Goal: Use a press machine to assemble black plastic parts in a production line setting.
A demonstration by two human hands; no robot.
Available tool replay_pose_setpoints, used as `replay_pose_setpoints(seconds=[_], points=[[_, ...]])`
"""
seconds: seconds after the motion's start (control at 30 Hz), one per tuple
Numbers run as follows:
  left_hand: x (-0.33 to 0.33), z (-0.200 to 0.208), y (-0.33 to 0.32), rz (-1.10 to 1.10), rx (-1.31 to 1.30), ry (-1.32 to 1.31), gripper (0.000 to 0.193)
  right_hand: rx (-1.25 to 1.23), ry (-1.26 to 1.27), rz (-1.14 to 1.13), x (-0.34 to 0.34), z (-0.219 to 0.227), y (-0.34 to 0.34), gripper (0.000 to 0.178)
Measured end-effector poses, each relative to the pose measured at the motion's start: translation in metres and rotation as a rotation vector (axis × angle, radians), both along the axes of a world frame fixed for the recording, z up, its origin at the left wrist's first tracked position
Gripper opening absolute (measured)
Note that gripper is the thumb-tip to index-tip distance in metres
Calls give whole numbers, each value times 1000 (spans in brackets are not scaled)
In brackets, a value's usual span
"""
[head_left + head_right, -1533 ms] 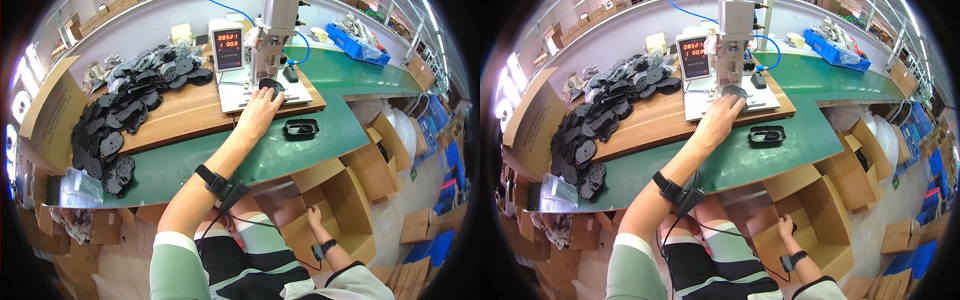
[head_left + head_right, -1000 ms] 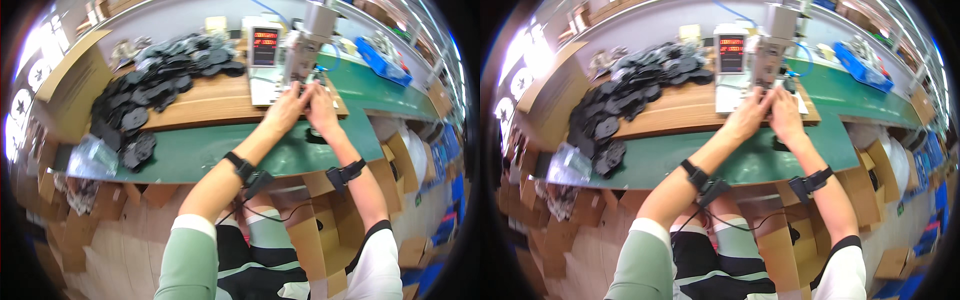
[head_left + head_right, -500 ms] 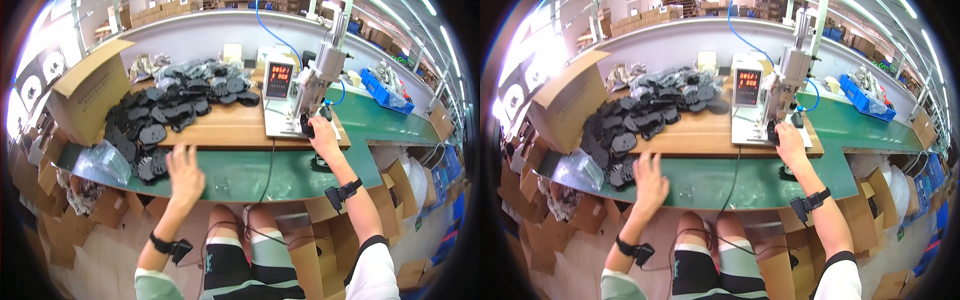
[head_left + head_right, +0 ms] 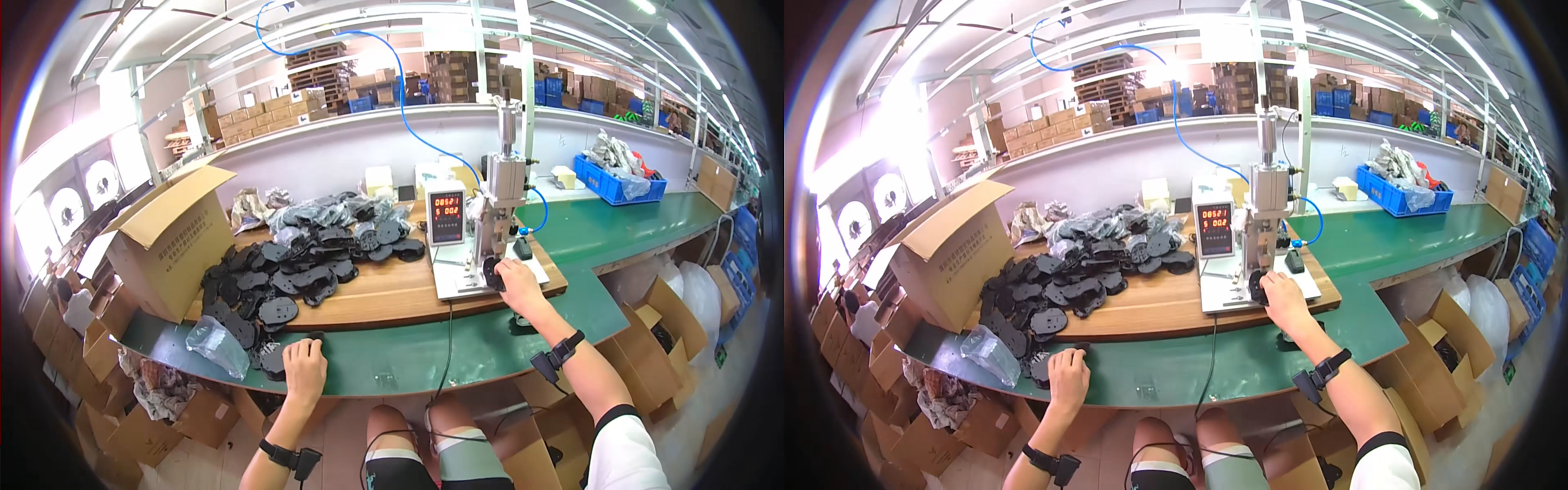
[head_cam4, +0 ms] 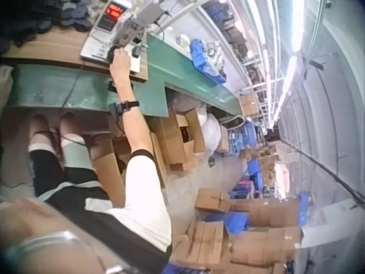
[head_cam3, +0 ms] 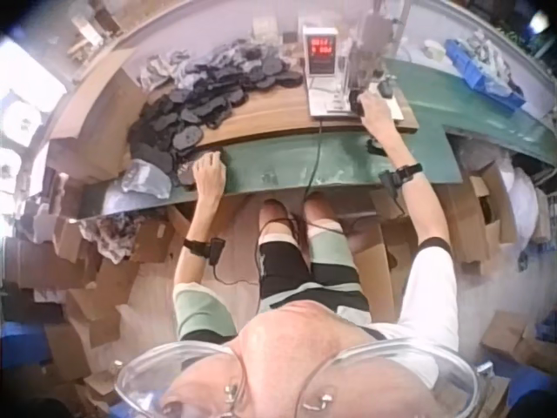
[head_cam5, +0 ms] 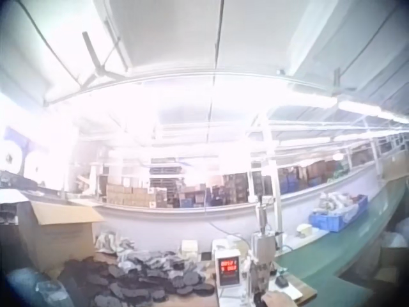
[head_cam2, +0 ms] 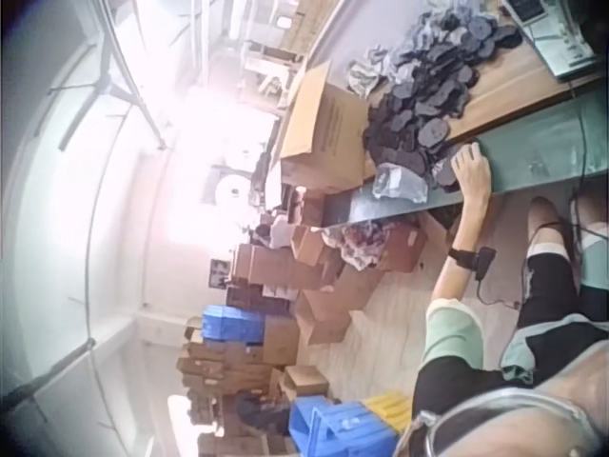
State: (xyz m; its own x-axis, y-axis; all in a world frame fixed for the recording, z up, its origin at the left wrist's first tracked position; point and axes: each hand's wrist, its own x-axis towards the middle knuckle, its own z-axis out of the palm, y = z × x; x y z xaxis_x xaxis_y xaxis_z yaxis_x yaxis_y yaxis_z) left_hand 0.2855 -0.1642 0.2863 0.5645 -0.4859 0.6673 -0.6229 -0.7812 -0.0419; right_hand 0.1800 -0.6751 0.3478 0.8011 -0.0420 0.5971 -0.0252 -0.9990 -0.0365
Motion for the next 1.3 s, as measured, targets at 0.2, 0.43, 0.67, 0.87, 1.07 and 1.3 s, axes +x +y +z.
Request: replay_pose_setpoints(seconds=[0.2,0.43,0.67,0.87,1.07,1.3], points=[[-38,22,-40,-333,-109,247,35,21,26,-14,-9,1,-5,40],[-51,0,-44,-505,-4,391,44,16,54,-22,-3,3,2,39],[-61,23,-105,-431,-360,313,25,4,-22,18,-8,8,-6,38],[-76,65,-206,-607,-270,293,37,115,-224,80,-33,30,-13,23],[-70,77,-299,-798,-32,-64,52,-101,-316,77,-164,18,18,35],[-49,63,-353,-715,133,-186,57,-48,-257,44,-238,-5,38,39]])
